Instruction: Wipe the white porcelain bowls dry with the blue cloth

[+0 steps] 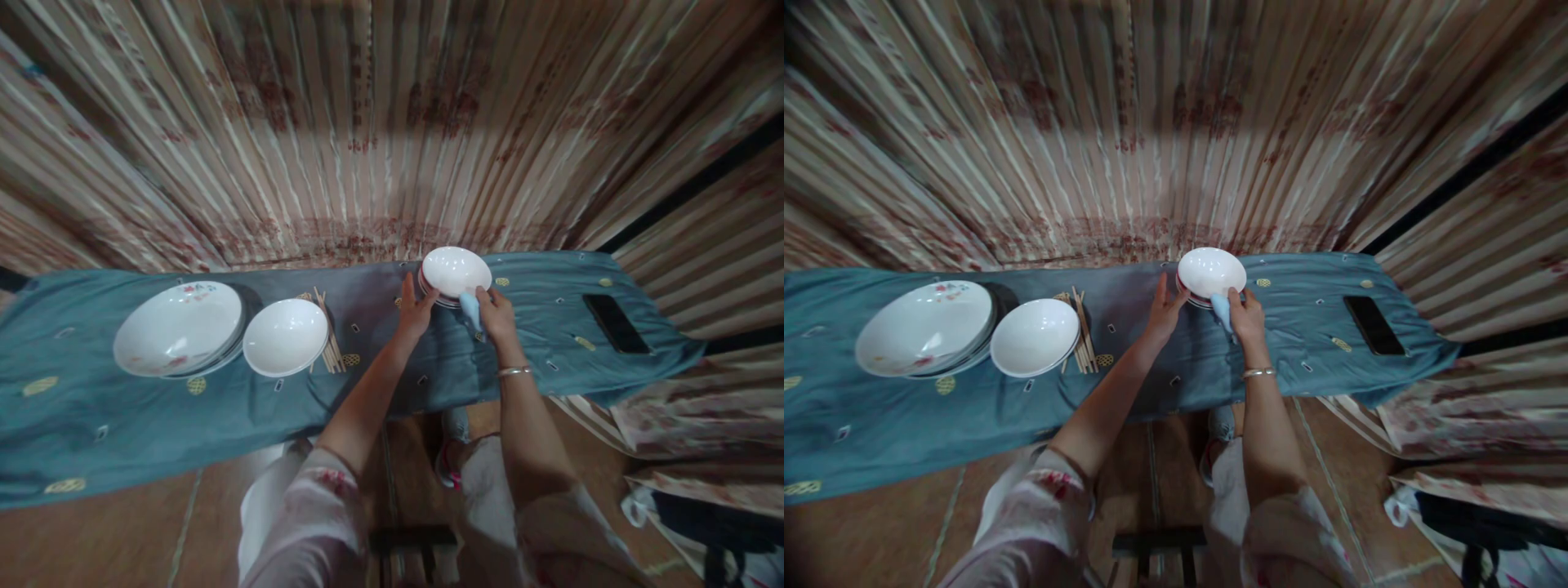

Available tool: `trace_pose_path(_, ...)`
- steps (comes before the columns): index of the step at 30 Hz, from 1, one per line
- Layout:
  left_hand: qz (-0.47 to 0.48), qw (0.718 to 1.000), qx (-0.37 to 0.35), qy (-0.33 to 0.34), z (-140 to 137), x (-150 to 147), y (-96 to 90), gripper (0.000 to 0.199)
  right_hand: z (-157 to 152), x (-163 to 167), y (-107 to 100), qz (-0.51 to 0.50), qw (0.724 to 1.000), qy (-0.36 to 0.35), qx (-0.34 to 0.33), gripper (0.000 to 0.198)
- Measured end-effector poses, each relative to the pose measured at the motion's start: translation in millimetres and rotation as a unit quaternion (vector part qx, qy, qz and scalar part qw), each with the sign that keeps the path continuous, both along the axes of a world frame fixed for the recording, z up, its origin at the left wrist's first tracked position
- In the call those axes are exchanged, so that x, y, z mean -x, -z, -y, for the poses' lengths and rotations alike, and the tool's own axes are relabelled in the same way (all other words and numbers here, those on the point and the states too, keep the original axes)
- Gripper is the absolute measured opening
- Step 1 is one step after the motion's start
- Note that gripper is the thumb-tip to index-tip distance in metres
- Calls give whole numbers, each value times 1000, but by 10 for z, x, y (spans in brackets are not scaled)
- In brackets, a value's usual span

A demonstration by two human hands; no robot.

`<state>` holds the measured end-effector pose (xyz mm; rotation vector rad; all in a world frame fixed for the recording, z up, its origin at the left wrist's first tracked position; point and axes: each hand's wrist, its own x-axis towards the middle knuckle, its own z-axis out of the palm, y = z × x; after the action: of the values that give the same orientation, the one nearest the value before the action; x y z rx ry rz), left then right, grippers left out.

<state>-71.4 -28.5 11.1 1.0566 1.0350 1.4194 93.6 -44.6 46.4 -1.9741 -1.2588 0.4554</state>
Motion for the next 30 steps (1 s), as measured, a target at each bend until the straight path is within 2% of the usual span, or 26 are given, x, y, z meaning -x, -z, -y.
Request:
trace_pose_path(3, -49, 998, 29, -28, 346, 258, -89, 76, 132, 16, -52, 67, 997, -2, 27, 52)
trace_pose_path(7, -94, 994, 4, -46, 815, 722, -172, 67, 373, 88, -111, 192, 980, -33, 47, 42)
trace_pose_path(10, -141, 986, -31, -85, 1034, 1048, -172, 63, 514, 350, -140, 241, 967, -71, 39, 35)
trace_pose_path(12, -169, 977, -58, -117, 1113, 1234, -171, 61, 572, 631, -148, 239, 961, -134, 29, 30)
trace_pose_path(15, -205, 960, -107, -157, 1182, 1485, -224, 60, 626, 1084, -137, 177, 945, -274, 5, 24)
trace_pose_path(17, -226, 950, -121, -178, 1223, 1656, -291, 59, 650, 1331, -123, 146, 931, -334, -12, 24)
trace_pose_path(21, -252, 932, -89, -246, 1321, 2001, -398, 60, 675, 1662, -108, 124, 921, -368, -13, 23)
trace_pose_path(24, -251, 927, -60, -271, 1389, 2204, -394, 63, 681, 1851, -121, 114, 918, -380, -10, 24)
trace_pose_path(30, -261, 925, -10, -276, 1463, 2368, -239, 69, 673, 2207, -175, 104, 910, -397, 57, 53)
